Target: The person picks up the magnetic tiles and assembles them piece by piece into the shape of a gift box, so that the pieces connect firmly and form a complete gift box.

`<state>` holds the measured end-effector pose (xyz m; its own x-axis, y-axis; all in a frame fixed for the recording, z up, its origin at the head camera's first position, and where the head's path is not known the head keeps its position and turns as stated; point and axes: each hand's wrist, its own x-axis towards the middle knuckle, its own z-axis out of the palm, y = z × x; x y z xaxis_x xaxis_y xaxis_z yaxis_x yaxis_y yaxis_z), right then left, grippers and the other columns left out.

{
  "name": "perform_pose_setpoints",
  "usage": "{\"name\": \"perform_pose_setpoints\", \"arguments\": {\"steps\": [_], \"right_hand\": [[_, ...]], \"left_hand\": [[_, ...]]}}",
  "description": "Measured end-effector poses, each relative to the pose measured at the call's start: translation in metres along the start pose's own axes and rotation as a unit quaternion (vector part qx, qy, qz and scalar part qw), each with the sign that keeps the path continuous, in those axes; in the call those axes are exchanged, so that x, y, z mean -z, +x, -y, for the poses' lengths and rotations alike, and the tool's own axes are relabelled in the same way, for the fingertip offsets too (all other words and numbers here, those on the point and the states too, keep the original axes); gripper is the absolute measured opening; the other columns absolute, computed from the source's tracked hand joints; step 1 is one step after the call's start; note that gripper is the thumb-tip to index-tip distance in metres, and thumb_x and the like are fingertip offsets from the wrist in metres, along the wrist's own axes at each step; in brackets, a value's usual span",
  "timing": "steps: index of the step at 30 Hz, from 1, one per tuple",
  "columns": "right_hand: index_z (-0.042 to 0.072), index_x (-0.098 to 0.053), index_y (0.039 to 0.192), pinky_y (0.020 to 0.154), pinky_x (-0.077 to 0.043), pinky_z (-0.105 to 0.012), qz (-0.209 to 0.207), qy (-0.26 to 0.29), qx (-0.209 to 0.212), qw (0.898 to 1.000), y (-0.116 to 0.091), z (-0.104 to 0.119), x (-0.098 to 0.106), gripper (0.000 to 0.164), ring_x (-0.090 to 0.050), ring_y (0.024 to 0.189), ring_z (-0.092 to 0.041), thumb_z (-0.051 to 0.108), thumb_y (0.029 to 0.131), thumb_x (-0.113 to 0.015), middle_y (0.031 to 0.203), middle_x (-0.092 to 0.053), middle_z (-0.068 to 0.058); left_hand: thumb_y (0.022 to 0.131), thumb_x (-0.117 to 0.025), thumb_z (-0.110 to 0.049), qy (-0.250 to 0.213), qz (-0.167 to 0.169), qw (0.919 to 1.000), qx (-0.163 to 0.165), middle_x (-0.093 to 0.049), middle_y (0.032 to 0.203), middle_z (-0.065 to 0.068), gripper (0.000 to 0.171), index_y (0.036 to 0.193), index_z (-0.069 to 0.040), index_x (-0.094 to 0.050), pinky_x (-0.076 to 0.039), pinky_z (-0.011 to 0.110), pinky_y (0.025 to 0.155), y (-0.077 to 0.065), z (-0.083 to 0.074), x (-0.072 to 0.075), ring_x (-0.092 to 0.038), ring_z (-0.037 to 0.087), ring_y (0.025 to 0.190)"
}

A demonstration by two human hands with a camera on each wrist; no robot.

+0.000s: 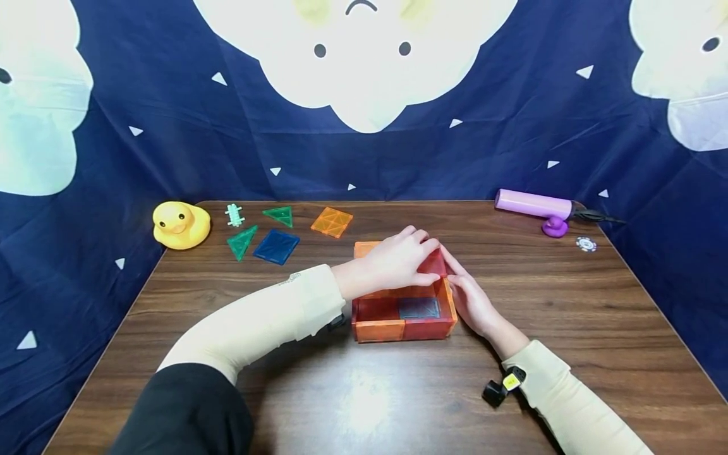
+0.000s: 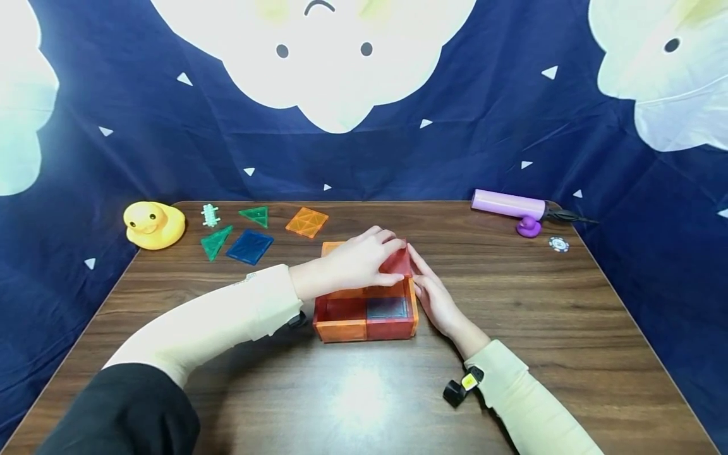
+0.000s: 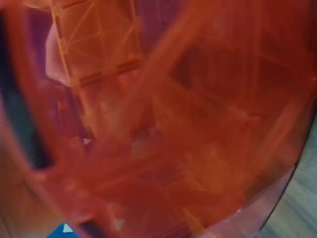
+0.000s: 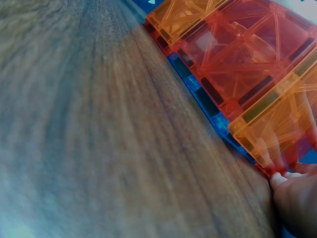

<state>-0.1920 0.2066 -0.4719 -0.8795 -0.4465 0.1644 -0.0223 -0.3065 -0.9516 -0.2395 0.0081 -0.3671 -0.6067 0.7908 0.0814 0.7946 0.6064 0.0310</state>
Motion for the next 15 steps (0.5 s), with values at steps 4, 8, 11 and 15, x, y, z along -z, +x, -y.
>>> {"name": "perform_pose_setpoints", "arguments": {"steps": [4, 8, 11, 15], "right_hand": [[0.011, -0.004, 0.165, 0.111, -0.035, -0.024, 0.004, 0.0, 0.005, 1.0, 0.0005, -0.0003, 0.0003, 0.069, -0.036, 0.141, -0.008, 0.006, 0.1, -0.027, 0.17, -0.002, -0.014], [0.011, -0.004, 0.165, 0.111, -0.034, -0.024, 0.001, -0.002, 0.004, 1.0, 0.0004, 0.0, 0.0002, 0.069, -0.035, 0.141, -0.007, 0.006, 0.1, -0.027, 0.17, -0.002, -0.014], [0.01, -0.004, 0.165, 0.112, -0.034, -0.023, -0.001, -0.003, 0.004, 1.0, -0.0002, 0.0003, 0.0003, 0.069, -0.034, 0.141, -0.007, 0.006, 0.1, -0.027, 0.17, -0.001, -0.014], [0.011, -0.004, 0.165, 0.112, -0.034, -0.023, 0.0, -0.011, 0.001, 1.0, -0.0007, 0.0018, -0.0005, 0.068, -0.035, 0.141, -0.008, 0.008, 0.101, -0.028, 0.17, -0.002, -0.014]], "left_hand": [[0.096, -0.064, -0.052, 0.009, 0.0, 1.0, 0.0, -0.061, 0.132, 0.013, 0.062, 0.139, -0.008, -0.06, -0.05, 0.035, 0.099, -0.0001, 0.0015, -0.0051, -0.054, 0.027, 0.118], [0.097, -0.063, -0.052, 0.013, -0.006, 0.9999, -0.003, -0.06, 0.133, 0.013, 0.062, 0.14, -0.008, -0.059, -0.048, 0.035, 0.102, -0.0005, 0.0025, -0.0075, -0.053, 0.028, 0.12], [0.098, -0.061, -0.052, 0.009, -0.005, 0.9999, -0.008, -0.059, 0.133, 0.013, 0.062, 0.141, -0.007, -0.058, -0.046, 0.035, 0.105, -0.0007, 0.0024, -0.0083, -0.052, 0.027, 0.121], [0.099, -0.061, -0.05, -0.019, 0.003, 0.9998, -0.011, -0.056, 0.138, 0.014, 0.062, 0.142, -0.007, -0.055, -0.043, 0.036, 0.109, -0.0027, 0.0047, -0.0064, -0.051, 0.028, 0.127]]}}
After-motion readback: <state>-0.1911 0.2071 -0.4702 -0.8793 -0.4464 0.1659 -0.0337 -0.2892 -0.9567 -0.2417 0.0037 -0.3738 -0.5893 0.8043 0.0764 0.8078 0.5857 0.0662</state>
